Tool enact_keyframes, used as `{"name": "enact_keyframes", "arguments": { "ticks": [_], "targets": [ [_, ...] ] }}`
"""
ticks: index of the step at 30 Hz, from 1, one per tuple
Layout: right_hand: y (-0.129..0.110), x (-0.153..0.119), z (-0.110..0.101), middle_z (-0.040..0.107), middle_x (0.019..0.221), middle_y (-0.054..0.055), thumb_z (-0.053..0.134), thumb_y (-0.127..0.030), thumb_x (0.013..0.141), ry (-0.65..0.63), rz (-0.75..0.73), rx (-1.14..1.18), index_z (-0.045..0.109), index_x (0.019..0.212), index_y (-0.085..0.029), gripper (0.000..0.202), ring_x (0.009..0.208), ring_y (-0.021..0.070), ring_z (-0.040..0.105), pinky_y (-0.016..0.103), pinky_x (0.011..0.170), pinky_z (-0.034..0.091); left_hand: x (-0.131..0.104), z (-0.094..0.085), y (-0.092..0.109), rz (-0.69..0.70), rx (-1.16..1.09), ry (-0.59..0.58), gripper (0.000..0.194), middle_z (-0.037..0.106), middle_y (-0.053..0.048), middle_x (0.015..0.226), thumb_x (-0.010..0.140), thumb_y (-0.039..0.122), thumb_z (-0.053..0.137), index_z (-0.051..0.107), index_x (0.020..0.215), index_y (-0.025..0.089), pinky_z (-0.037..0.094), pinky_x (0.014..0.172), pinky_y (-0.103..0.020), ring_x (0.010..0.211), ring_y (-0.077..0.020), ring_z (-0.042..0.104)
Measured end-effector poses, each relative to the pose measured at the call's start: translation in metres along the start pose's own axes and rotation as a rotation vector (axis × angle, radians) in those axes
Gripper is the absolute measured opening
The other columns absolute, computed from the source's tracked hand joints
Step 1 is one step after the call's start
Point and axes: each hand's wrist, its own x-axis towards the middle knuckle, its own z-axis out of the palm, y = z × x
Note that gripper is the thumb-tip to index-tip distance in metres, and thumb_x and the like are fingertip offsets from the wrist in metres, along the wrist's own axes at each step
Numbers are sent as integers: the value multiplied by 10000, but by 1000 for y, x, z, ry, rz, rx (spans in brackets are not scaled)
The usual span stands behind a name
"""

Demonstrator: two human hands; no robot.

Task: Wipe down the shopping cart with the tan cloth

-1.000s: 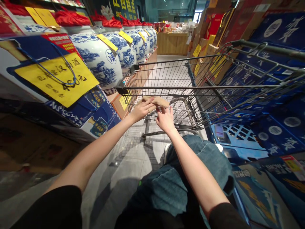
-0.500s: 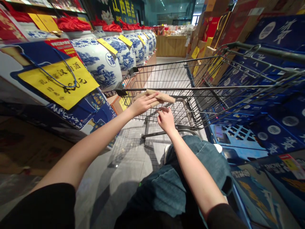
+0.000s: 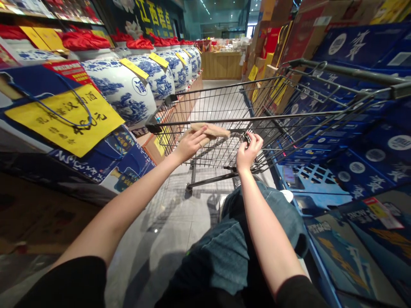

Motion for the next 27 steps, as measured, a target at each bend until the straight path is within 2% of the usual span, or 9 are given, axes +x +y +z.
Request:
{"name": "enact_keyframes", "arguments": {
  "ticks": [3,7,10,14,17,21,23,25,27],
  "targets": [
    [-3,-10,7,468,1399,234,348,-208,897,-77,-50,-20,598,1385,-121,555,1368,358,419,580,1145,353,21,10,11,-36,1,-25,464,559,-87,1541,1051,80,337,577,1427,209,312,1290,-440,1570,-190,271],
    [1,-16,14,513,1383,229,324,-258,949,-151,-140,-16,594,1376,-100,530,1368,320,448,499,1155,386,20,32,26,22,-39,-135,434,607,-98,1492,1055,116,364,589,1416,200,374,1255,-444,1535,-212,364],
    [4,-17,20,550,1372,216,284,-303,992,-200,-118,109,537,1429,-99,544,1288,274,535,432,1112,446,18,34,29,-4,-75,-74,497,588,-127,1506,1019,62,369,535,1472,185,354,1259,-505,1566,-224,306],
    [2,-16,32,584,1349,156,335,-406,1011,-267,5,460,463,1486,-170,545,1153,212,622,359,975,546,37,32,41,-62,-183,44,666,457,-106,1621,945,-9,355,397,1572,213,328,1278,-515,1613,-209,145],
    [0,-15,38,616,1321,95,455,-426,968,-188,94,675,544,1382,-235,464,1181,197,615,387,1043,524,50,50,66,-60,-280,5,709,435,-125,1632,896,-14,386,376,1576,186,343,1276,-518,1613,-235,149],
    [1,-13,34,712,1136,64,549,-300,846,-173,135,755,681,1081,-201,287,1101,198,646,412,1084,495,50,76,97,-170,-358,9,649,443,-264,1586,870,7,457,421,1517,42,401,1244,-526,1567,-324,298],
    [1,-9,30,735,1043,60,573,-278,793,-169,173,773,704,970,-184,240,1029,200,666,397,1030,528,46,74,102,-166,-380,53,571,481,-259,1559,886,11,460,504,1454,54,388,1245,-568,1568,-339,290],
    [3,-2,26,744,994,49,595,-264,746,-115,240,829,703,929,-180,228,985,197,676,382,976,555,40,62,102,-116,-403,110,519,497,-192,1568,905,5,454,580,1392,134,353,1259,-598,1590,-316,234],
    [5,8,24,739,958,31,599,-243,709,-35,337,927,681,919,-183,234,930,186,683,368,910,579,35,46,100,-105,-435,192,505,493,-140,1581,927,5,450,612,1362,204,372,1252,-582,1589,-285,255]
  ]
}}
